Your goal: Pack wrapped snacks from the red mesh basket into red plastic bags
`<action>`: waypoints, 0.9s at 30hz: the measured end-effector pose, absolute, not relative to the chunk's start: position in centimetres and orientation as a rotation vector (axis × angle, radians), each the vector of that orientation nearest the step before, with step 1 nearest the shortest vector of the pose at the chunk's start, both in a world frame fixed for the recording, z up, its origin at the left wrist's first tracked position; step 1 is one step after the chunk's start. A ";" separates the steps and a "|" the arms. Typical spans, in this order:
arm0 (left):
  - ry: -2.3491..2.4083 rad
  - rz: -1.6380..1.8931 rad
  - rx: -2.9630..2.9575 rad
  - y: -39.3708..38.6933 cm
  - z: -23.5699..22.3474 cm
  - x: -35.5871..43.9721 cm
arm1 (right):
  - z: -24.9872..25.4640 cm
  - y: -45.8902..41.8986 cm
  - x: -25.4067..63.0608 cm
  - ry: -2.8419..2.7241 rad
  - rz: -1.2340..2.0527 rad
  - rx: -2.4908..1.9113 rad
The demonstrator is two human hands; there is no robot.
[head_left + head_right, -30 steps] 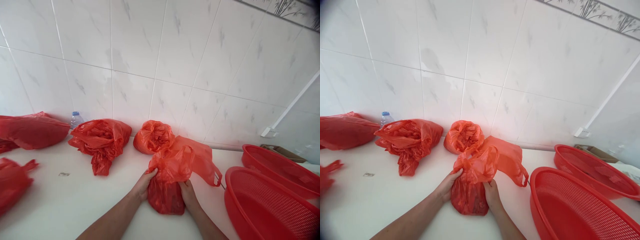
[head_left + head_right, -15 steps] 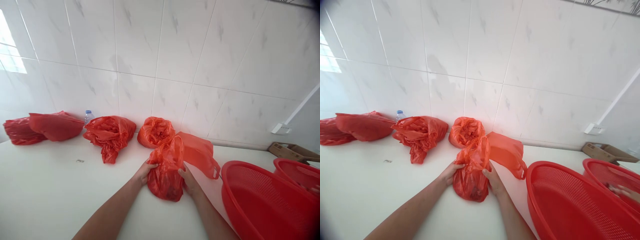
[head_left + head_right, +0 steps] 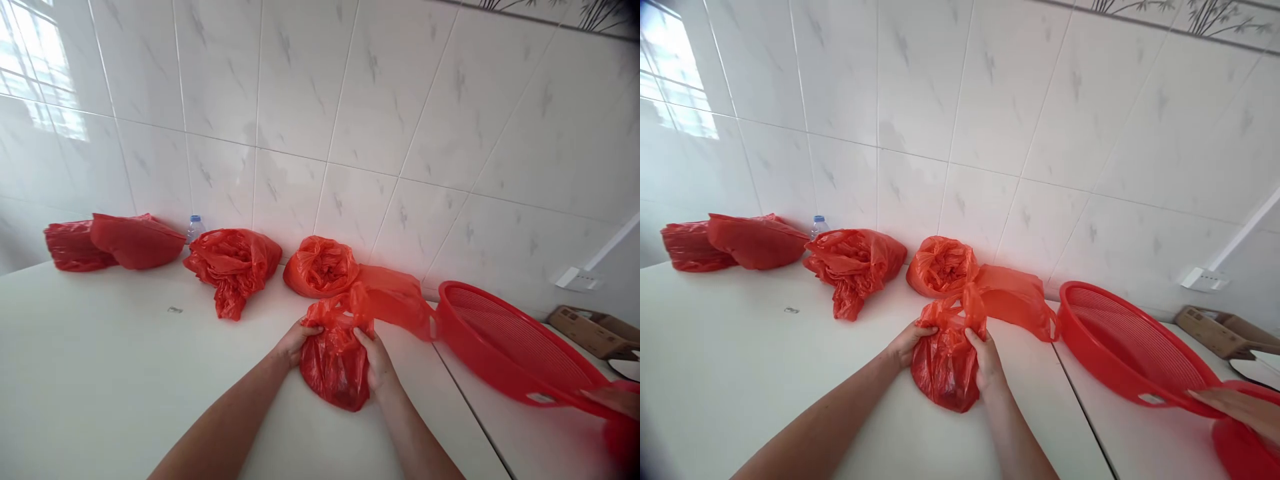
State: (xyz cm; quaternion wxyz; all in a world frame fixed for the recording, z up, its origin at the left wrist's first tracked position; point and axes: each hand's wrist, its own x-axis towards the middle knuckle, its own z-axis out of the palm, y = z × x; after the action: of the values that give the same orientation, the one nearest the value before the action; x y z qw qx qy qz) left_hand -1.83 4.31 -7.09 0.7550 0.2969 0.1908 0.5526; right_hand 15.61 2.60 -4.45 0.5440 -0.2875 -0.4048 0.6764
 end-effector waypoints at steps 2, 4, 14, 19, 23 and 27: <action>0.416 1.184 0.635 4.5 -7.2 -2.0 | -5.0 2.8 16.0 -0.902 1.668 -0.655; 0.407 1.168 0.617 4.5 -7.1 -2.2 | -5.5 3.1 16.3 -0.847 1.734 -0.648; 0.348 1.241 0.541 4.8 -6.6 -2.6 | -6.5 3.8 16.6 -0.730 1.876 -0.680; 0.401 1.297 0.517 5.4 -7.2 -2.3 | -5.8 3.8 17.4 -0.589 1.868 -0.623; 0.413 1.286 0.497 5.4 -7.5 -1.9 | -4.0 3.1 16.9 -0.638 1.874 -0.597; 0.425 1.259 0.492 5.5 -7.3 -1.6 | -2.5 2.7 15.3 -1.050 1.727 -0.627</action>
State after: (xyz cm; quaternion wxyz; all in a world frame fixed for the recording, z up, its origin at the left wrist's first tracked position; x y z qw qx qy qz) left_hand -1.58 5.51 -7.30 0.7594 0.2258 0.1951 0.5781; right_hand 15.30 2.67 -2.53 0.4905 -0.2582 -0.4324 0.7112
